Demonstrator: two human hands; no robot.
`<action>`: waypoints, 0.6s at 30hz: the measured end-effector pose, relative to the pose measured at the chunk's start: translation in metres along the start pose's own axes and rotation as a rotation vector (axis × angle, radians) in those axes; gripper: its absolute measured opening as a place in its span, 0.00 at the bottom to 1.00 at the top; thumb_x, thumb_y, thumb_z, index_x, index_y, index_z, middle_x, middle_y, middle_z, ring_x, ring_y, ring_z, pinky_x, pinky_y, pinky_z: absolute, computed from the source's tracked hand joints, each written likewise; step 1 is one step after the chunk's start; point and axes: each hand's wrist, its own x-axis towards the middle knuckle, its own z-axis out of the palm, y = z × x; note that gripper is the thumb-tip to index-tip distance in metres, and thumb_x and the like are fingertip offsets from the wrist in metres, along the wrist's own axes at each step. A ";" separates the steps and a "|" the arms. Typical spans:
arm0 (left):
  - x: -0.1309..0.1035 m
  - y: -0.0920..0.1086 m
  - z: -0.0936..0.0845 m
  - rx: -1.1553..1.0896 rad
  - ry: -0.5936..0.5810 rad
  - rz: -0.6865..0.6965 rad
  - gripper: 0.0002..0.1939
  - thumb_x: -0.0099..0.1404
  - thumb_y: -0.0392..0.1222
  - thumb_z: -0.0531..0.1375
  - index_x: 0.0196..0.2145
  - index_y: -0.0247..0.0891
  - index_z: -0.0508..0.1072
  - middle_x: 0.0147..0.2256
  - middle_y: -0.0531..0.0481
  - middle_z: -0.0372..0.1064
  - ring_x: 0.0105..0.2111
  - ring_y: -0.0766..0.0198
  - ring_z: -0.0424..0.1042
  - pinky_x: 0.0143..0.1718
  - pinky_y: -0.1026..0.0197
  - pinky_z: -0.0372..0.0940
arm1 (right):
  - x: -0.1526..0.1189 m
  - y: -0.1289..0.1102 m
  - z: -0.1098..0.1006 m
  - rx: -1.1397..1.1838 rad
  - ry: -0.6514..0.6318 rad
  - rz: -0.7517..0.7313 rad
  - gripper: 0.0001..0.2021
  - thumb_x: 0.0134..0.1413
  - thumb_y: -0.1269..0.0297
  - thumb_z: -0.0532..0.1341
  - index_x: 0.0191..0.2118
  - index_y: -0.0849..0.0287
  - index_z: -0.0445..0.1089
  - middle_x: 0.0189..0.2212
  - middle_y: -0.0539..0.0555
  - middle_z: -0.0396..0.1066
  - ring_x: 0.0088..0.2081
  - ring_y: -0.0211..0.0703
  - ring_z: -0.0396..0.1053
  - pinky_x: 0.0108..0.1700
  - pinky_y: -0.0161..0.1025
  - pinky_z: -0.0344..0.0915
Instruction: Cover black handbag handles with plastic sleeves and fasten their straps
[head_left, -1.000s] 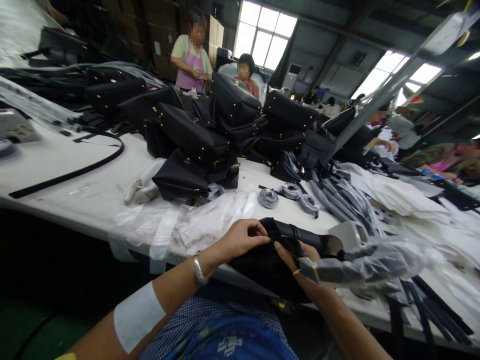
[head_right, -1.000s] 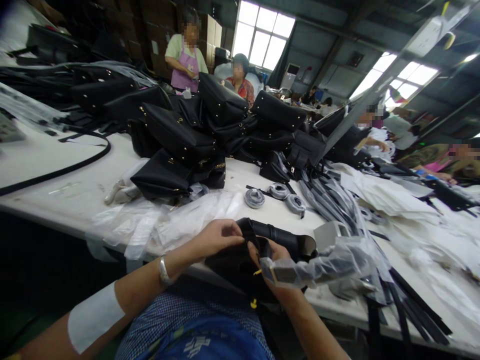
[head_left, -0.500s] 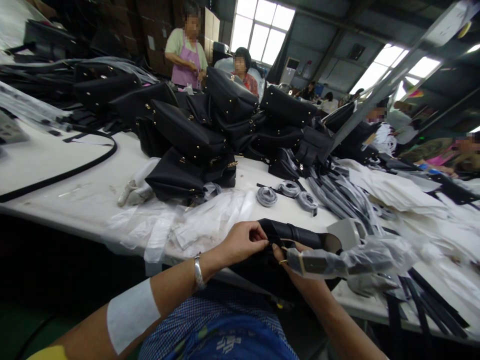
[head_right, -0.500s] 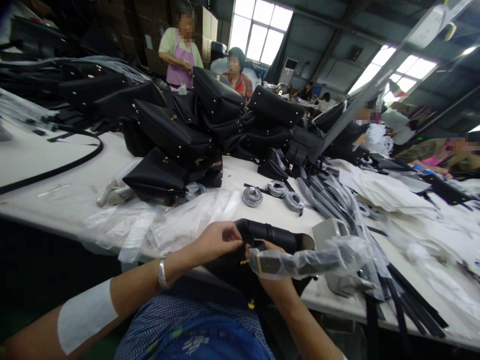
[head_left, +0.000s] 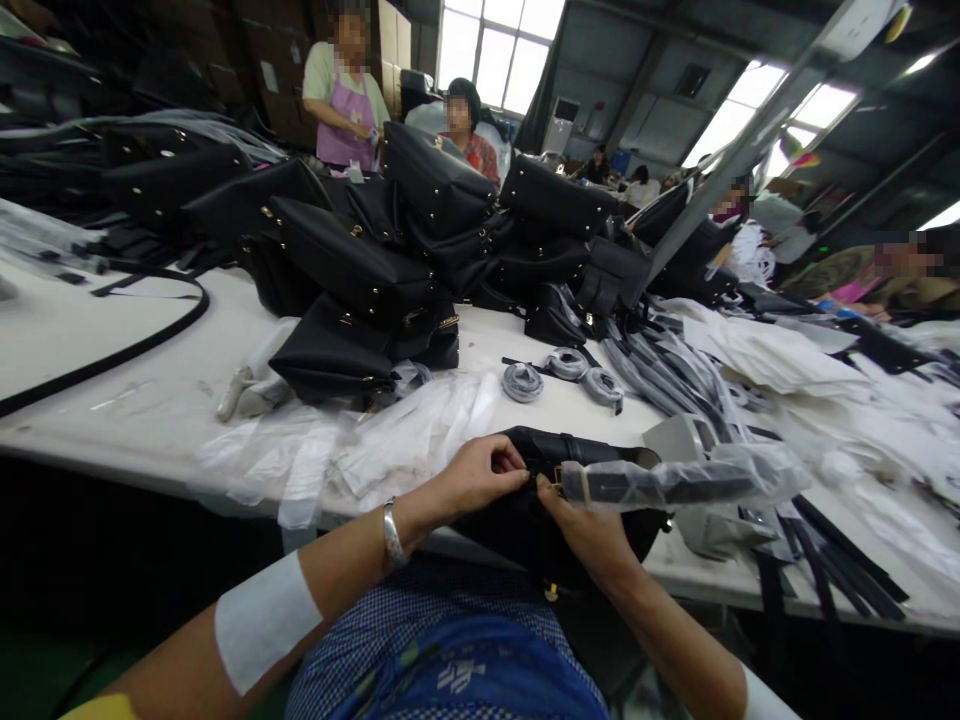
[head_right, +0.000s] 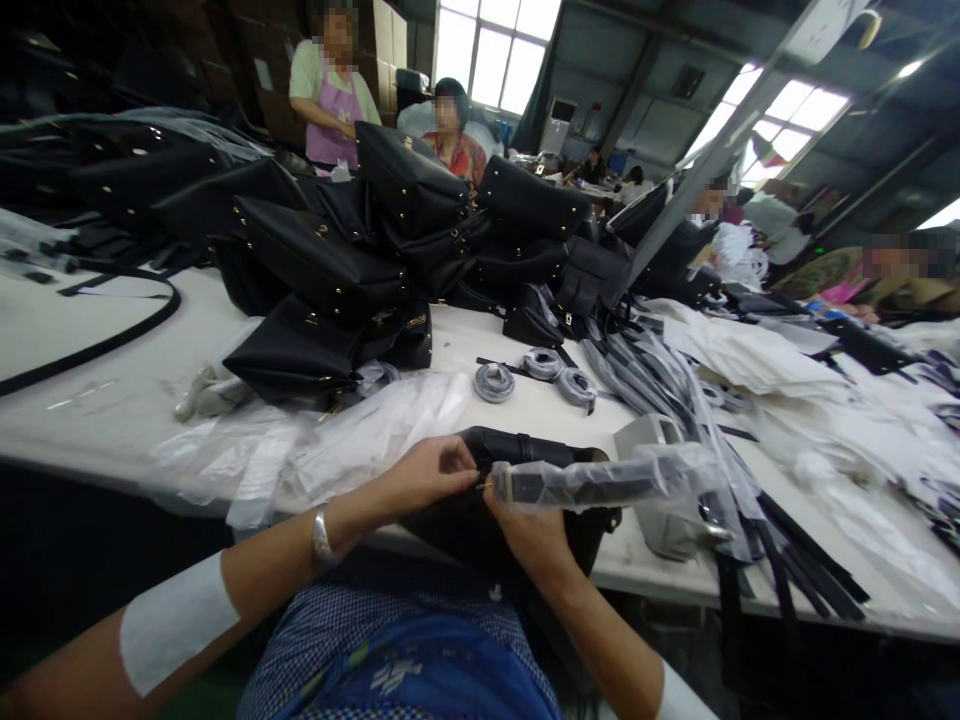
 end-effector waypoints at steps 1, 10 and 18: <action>0.000 0.000 -0.001 -0.003 -0.006 -0.003 0.05 0.55 0.38 0.64 0.30 0.33 0.74 0.25 0.52 0.70 0.26 0.66 0.68 0.28 0.65 0.62 | 0.001 0.000 -0.002 0.023 -0.029 0.005 0.07 0.54 0.58 0.60 0.31 0.53 0.72 0.27 0.53 0.74 0.33 0.51 0.72 0.40 0.46 0.70; -0.005 -0.003 -0.013 -0.103 -0.044 -0.023 0.10 0.56 0.43 0.67 0.31 0.33 0.76 0.27 0.51 0.73 0.28 0.66 0.70 0.31 0.65 0.62 | 0.016 -0.023 -0.032 0.222 -0.362 0.113 0.15 0.57 0.52 0.60 0.26 0.57 0.71 0.22 0.51 0.71 0.24 0.43 0.69 0.24 0.36 0.67; -0.003 -0.012 -0.014 -0.186 -0.045 -0.054 0.13 0.54 0.46 0.69 0.31 0.33 0.78 0.28 0.51 0.74 0.28 0.66 0.71 0.32 0.65 0.63 | 0.024 -0.018 -0.036 0.376 -0.532 0.260 0.14 0.56 0.51 0.63 0.30 0.57 0.73 0.24 0.51 0.75 0.27 0.44 0.74 0.26 0.34 0.68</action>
